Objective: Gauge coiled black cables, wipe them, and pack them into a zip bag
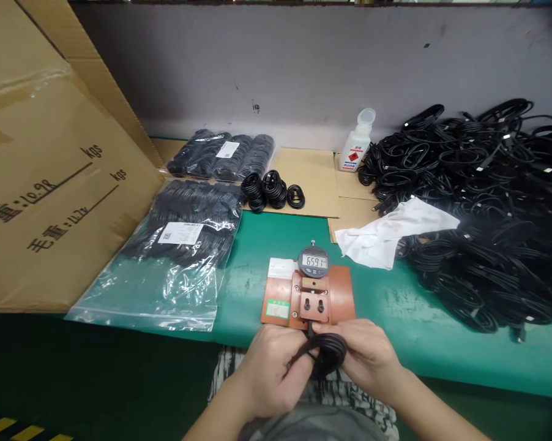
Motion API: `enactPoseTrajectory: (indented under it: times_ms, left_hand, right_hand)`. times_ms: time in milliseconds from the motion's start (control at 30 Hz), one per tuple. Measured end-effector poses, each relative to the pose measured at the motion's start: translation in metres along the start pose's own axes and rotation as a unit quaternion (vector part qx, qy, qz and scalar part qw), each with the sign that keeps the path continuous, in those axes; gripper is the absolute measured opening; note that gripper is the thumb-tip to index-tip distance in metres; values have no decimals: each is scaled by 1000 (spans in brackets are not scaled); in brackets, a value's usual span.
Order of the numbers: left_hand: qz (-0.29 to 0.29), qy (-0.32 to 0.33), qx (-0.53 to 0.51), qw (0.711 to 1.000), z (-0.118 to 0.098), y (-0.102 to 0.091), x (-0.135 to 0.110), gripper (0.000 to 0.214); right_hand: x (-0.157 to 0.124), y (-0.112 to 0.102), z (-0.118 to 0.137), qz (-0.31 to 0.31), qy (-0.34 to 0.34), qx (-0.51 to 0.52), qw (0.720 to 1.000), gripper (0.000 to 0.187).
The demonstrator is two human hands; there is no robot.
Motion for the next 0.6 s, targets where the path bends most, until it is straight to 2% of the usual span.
enactPoseTrajectory:
  times_ms: [133, 600]
  left_hand:
    - [-2, 1, -2, 1000, -1, -1, 0, 28]
    - [6, -4, -11, 1000, 3, 2, -2, 30]
  right_hand:
    - [1, 1, -1, -13, -4, 3, 1000, 24]
    - [2, 2, -1, -18, -1, 2, 1000, 26]
Point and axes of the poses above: each hand's wrist, its own x-axis towards the middle knuckle, its own y-axis out of the palm, z = x × y, the point moved 1 cm from there along x, towards the middle knuckle, and after that the axes turned 1 degree about -y, right-handed, at the moved point
